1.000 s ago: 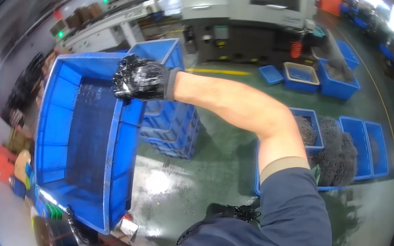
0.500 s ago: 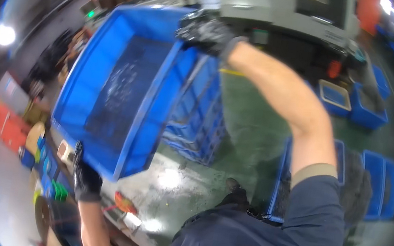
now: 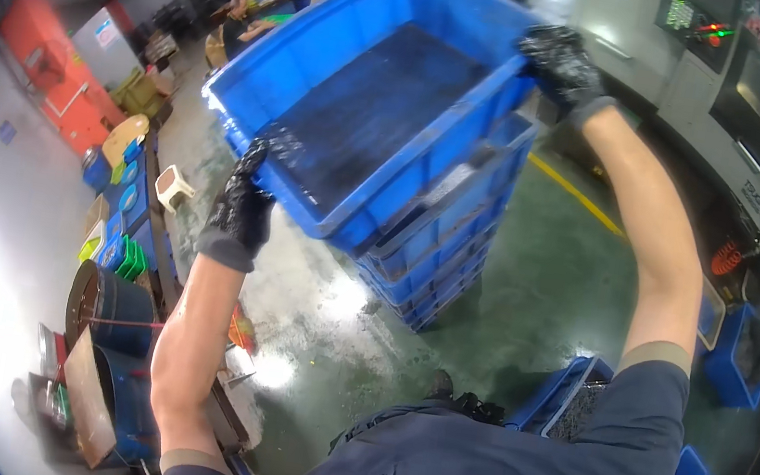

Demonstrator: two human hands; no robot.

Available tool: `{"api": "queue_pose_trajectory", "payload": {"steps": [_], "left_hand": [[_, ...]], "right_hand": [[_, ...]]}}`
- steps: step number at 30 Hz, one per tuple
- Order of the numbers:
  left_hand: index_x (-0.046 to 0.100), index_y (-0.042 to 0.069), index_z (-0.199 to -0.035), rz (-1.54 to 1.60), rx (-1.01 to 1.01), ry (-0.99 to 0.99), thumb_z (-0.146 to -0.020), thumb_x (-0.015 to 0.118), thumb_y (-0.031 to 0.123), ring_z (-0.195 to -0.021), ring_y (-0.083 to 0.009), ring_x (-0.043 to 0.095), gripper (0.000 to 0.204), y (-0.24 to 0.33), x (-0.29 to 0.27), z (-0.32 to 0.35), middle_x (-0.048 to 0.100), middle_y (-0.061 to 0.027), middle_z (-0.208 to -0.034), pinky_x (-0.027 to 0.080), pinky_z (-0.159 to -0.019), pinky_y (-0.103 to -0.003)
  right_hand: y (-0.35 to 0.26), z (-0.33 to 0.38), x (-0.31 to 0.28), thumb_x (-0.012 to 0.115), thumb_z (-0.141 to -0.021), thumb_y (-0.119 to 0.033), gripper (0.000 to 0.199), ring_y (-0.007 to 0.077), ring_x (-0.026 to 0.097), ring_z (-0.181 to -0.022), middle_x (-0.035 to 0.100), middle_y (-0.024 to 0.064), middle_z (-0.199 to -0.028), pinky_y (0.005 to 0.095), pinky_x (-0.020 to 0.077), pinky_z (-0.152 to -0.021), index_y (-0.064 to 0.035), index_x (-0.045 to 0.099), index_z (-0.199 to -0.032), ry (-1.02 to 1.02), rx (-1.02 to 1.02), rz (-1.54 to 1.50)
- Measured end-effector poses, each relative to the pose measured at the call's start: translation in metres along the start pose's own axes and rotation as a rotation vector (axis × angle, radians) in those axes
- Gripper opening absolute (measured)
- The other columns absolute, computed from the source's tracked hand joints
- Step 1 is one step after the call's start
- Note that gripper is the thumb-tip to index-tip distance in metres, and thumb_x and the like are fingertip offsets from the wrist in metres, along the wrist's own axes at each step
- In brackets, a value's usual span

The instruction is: Loading small metal hardware parts from bins and sacks into an industrial centrifugal finishing machine.

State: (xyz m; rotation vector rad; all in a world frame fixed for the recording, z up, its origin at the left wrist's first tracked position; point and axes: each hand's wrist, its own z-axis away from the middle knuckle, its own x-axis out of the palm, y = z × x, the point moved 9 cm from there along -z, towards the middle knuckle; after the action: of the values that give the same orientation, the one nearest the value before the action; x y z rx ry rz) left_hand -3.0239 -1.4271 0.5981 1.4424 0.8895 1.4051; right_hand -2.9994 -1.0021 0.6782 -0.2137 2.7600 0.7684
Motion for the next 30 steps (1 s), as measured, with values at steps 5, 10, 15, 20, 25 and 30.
{"api": "queue_pose_trajectory", "payload": {"steps": [5,10,15,20,25,30], "left_hand": [[0.054,0.006,-0.127,-0.868,0.445,-0.147,-0.091,0.064,0.026,-0.106,-0.0214,0.059,0.042,-0.012,0.008,-0.044,0.061,-0.0072,-0.12,0.048,-0.092,-0.032],[0.043,0.003,-0.138,0.069,-0.012,-0.287,-0.09,0.058,0.003,-0.107,-0.021,0.059,0.05,-0.048,0.017,-0.08,0.059,-0.0115,-0.123,0.047,-0.095,-0.03],[0.051,0.007,-0.126,-0.153,-0.037,-0.118,-0.089,0.064,0.019,-0.098,-0.0165,0.06,0.041,-0.042,0.011,-0.073,0.062,-0.0074,-0.111,0.05,-0.082,-0.026],[0.06,0.01,-0.104,0.03,-0.209,0.059,-0.087,0.069,0.028,-0.068,-0.0116,0.054,0.026,-0.07,-0.008,-0.077,0.058,-0.001,-0.078,0.048,-0.063,-0.022],[0.052,0.004,-0.126,-0.736,0.283,-0.149,-0.089,0.067,0.019,-0.085,-0.0178,0.06,0.043,-0.049,0.0,-0.066,0.063,-0.007,-0.101,0.051,-0.08,-0.03],[0.045,0.006,-0.138,-0.464,0.142,-0.165,-0.093,0.061,0.016,-0.111,-0.0216,0.058,0.049,-0.049,0.016,-0.047,0.056,-0.0109,-0.129,0.048,-0.097,-0.033]], "right_hand": [[0.007,0.034,0.055,0.057,-0.08,-0.008,0.011,0.0299,0.063,-0.088,0.065,0.0126,-0.088,0.0418,0.0505,-0.079,-0.01,0.066,-0.084,-0.314,0.102,-0.104],[0.031,0.057,0.101,0.061,-0.077,-0.007,0.022,0.0299,0.062,-0.1,0.066,0.0123,-0.103,0.0421,0.0468,-0.092,-0.0105,0.067,-0.098,-0.553,0.3,-0.23],[0.022,0.064,0.097,0.061,-0.077,-0.005,0.032,0.0288,0.061,-0.107,0.066,0.0125,-0.112,0.0433,0.046,-0.097,-0.0108,0.067,-0.108,-0.432,0.227,-0.191],[0.013,0.077,0.094,0.049,-0.085,-0.002,0.043,0.0331,0.056,-0.114,0.062,0.0124,-0.119,0.0472,0.0395,-0.101,-0.0175,0.058,-0.124,-0.427,0.252,-0.122],[0.016,0.07,0.081,0.057,-0.081,-0.005,0.046,0.031,0.053,-0.12,0.058,0.0137,-0.128,0.0424,0.0405,-0.105,-0.0154,0.058,-0.127,-0.446,0.275,-0.106],[0.008,0.082,0.074,0.057,-0.082,-0.005,0.051,0.0322,0.049,-0.125,0.055,0.0165,-0.132,0.043,0.0375,-0.107,-0.0127,0.053,-0.132,-0.289,0.324,-0.072]]}}
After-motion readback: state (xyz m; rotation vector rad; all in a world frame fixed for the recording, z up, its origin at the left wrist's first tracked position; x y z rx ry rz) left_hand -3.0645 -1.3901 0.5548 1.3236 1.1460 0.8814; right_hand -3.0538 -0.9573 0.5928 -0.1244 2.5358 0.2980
